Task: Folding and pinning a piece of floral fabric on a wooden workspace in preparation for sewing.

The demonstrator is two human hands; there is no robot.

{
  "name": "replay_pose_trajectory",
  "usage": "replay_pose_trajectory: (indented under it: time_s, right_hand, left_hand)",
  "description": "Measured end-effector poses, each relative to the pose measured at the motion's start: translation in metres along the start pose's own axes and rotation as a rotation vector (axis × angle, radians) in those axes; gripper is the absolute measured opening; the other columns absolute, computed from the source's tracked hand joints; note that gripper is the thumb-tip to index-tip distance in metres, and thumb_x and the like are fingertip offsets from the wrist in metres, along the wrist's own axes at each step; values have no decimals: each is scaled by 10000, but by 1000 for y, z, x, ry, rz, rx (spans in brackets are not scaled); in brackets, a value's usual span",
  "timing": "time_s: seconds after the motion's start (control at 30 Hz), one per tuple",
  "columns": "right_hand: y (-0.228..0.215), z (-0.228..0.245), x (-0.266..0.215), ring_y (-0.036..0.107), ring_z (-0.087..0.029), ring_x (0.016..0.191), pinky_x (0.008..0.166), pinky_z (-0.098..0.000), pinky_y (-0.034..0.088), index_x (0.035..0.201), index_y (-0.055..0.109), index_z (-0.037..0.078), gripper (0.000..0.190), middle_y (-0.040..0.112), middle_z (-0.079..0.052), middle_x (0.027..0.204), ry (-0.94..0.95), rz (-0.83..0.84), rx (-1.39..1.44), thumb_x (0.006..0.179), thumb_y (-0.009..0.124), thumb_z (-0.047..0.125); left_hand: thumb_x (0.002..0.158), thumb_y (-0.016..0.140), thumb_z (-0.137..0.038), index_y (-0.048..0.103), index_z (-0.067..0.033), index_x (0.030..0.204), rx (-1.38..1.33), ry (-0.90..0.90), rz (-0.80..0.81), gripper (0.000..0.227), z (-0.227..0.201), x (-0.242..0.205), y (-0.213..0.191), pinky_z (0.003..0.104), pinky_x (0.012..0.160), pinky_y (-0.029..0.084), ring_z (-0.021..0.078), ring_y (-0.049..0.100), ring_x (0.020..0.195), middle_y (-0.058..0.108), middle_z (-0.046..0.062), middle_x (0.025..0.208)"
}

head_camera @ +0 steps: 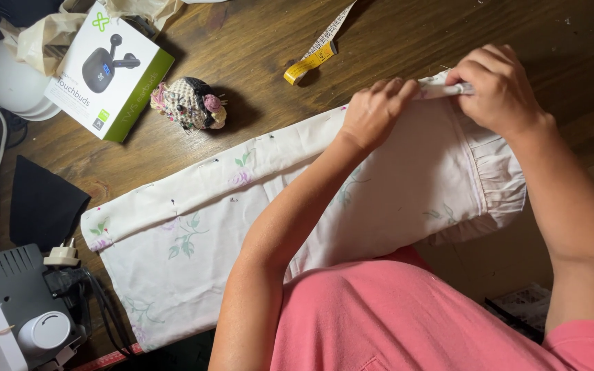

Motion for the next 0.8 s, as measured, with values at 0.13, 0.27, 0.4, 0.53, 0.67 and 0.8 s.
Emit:
replay_pose_trajectory:
  time_s: [0.13, 0.27, 0.4, 0.53, 0.67, 0.8]
  right_hand:
    - [-3, 10, -17, 704, -272, 994, 986, -405, 499, 999, 805, 49, 323, 768, -72, 1036, -45, -69, 14, 792, 726, -187]
    - [-9, 17, -19, 680, -357, 1026, 1006, -453, 595, 1095, 799, -76, 272, 746, -199, 1090, -7, -84, 193, 841, 800, -176]
    - [-9, 21, -18, 674, -387, 975, 964, -491, 596, 1042, 752, -138, 136, 708, -234, 1035, -20, -158, 210, 928, 821, -165]
    - [-11, 23, -19, 661, -394, 923, 1021, -565, 580, 1000, 737, -193, 150, 684, -284, 1014, -45, -238, 297, 956, 869, -137]
    - [-11, 21, -25, 709, -358, 984, 1092, -548, 567, 1001, 761, -146, 154, 728, -255, 1037, -12, -238, 280, 892, 871, -147]
    - [-13, 20, -28, 708, -396, 1009, 1092, -589, 564, 999, 748, -132, 141, 735, -269, 1042, -22, -229, 316, 868, 725, -178]
  left_hand:
    - [1026, 564, -163, 540, -133, 1389, 136, 192, 15, 365, -2, -27, 37, 357, 1006, 588, 278, 704, 1230, 660, 107, 1386]
    - [1021, 550, -155, 538, -143, 1400, 137, 186, 23, 380, 0, -25, 45, 381, 1007, 588, 297, 712, 1222, 627, 129, 1421]
    - [1038, 530, -274, 506, -180, 1430, 195, 176, 43, 403, -9, -9, 50, 390, 893, 609, 301, 711, 1169, 642, 149, 1388]
    - [894, 638, -175, 668, -183, 1110, 375, 296, -126, 219, -29, 18, 6, 373, 732, 449, 255, 535, 929, 627, 44, 1068]
    - [913, 612, -149, 622, -222, 1165, 379, 302, -102, 263, -29, 13, 7, 369, 730, 442, 247, 514, 896, 578, 56, 1125]
    - [973, 596, -143, 622, -176, 1226, 234, 304, 9, 256, -22, -12, 23, 425, 893, 473, 302, 542, 1096, 545, 129, 1316]
Point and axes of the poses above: each hand's wrist, its own x-axis towards the middle knuckle, its own y-axis out of the palm, z = x × y, the point moved 5 cm from there along x, towards the middle knuckle
